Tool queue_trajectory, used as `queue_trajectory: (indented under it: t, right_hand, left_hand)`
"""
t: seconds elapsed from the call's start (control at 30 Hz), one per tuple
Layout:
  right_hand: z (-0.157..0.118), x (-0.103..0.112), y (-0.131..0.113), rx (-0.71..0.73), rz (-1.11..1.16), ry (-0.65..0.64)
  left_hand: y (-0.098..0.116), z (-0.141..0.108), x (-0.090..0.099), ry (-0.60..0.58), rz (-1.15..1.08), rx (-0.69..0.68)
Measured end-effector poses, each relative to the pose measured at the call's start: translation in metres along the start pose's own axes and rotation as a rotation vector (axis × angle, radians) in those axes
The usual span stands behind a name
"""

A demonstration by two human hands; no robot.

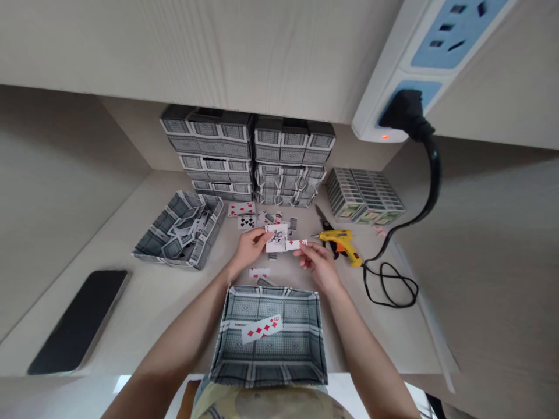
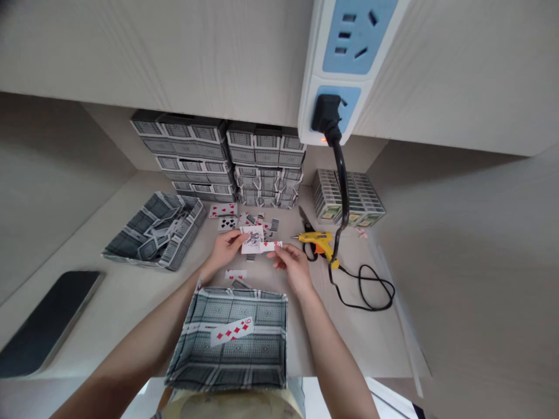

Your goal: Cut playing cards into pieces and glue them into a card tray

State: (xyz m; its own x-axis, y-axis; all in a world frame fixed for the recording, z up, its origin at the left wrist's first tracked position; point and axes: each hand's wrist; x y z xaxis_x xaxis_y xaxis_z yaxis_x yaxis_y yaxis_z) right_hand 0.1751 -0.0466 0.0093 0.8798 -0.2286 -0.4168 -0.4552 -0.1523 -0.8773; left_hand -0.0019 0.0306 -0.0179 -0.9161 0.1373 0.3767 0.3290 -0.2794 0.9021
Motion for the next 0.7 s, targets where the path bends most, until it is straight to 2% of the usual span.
queue_trajectory:
  t: [0.37, 0.7]
  right_hand:
    - [0.007, -0.002, 0.012, -0.013, -0.010, 0.049]
    - [0.006, -0.004, 0.007, 0.046, -0.029, 0.053]
  left_hand:
    - [0.001, -0.002, 0.000, -0.009, 0.053, -0.061]
    - [0.006, -0.003, 0.001, -0.038, 0.109, -0.096]
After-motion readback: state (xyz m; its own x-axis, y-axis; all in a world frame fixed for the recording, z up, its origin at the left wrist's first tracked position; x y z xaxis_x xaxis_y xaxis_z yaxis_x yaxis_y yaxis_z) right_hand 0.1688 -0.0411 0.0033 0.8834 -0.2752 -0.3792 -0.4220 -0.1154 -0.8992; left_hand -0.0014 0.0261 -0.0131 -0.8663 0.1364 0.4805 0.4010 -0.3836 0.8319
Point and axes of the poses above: each hand's wrist, its own z-axis towards the middle knuckle, its own x-axis out of the back of the hand, y = z × x, and after that the axes turned 6 degrees about z, right-handed
